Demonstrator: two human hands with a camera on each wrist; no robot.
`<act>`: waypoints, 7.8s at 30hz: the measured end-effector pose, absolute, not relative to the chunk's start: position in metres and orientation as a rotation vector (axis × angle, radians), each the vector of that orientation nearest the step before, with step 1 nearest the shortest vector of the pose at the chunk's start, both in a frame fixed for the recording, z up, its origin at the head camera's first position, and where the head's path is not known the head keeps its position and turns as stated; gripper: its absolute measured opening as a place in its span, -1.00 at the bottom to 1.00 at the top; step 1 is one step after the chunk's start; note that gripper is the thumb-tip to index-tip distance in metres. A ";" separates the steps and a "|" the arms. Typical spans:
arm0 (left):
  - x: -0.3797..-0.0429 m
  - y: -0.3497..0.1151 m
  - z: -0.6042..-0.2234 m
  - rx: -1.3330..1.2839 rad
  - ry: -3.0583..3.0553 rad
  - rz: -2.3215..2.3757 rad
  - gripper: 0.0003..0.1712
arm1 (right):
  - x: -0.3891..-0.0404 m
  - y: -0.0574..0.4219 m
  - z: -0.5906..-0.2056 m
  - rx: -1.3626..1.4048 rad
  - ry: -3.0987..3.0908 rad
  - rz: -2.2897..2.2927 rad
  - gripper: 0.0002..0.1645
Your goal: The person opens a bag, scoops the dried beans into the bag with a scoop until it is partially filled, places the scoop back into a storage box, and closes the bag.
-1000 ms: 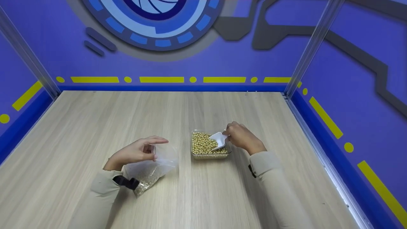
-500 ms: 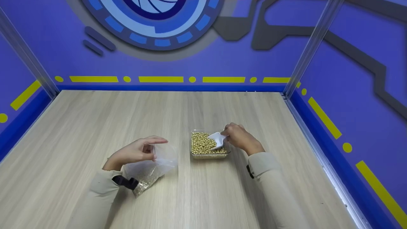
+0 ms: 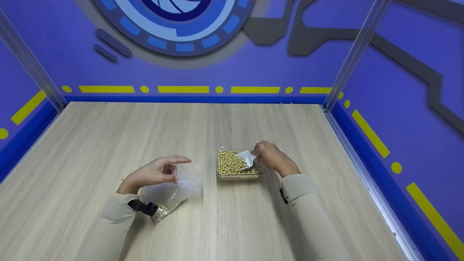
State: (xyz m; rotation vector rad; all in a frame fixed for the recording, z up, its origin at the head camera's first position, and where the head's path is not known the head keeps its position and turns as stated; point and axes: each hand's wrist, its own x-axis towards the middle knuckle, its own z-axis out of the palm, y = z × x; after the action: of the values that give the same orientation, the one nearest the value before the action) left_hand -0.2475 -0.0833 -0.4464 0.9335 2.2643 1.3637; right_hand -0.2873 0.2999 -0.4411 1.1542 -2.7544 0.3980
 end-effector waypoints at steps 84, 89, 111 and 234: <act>-0.248 -0.085 -0.448 0.911 2.225 1.374 -0.32 | -0.292 0.292 -0.452 1.070 -2.987 0.550 -0.62; -0.251 -0.084 -0.446 0.930 2.225 1.382 -0.33 | -0.295 0.294 -0.450 1.037 -3.026 0.586 -0.61; -0.249 -0.084 -0.448 0.930 2.231 1.357 -0.33 | -0.297 0.301 -0.461 1.061 -2.926 0.780 -0.70; -0.249 -0.087 -0.448 0.911 2.172 1.389 -0.33 | -0.299 0.324 -0.464 1.003 -2.848 1.335 -0.64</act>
State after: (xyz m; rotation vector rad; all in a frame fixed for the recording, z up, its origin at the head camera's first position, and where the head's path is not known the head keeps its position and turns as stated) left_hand -0.2489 -0.0871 -0.4477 0.9113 2.1716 1.3889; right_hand -0.2987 0.3242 -0.4639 1.0027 -2.8481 1.3346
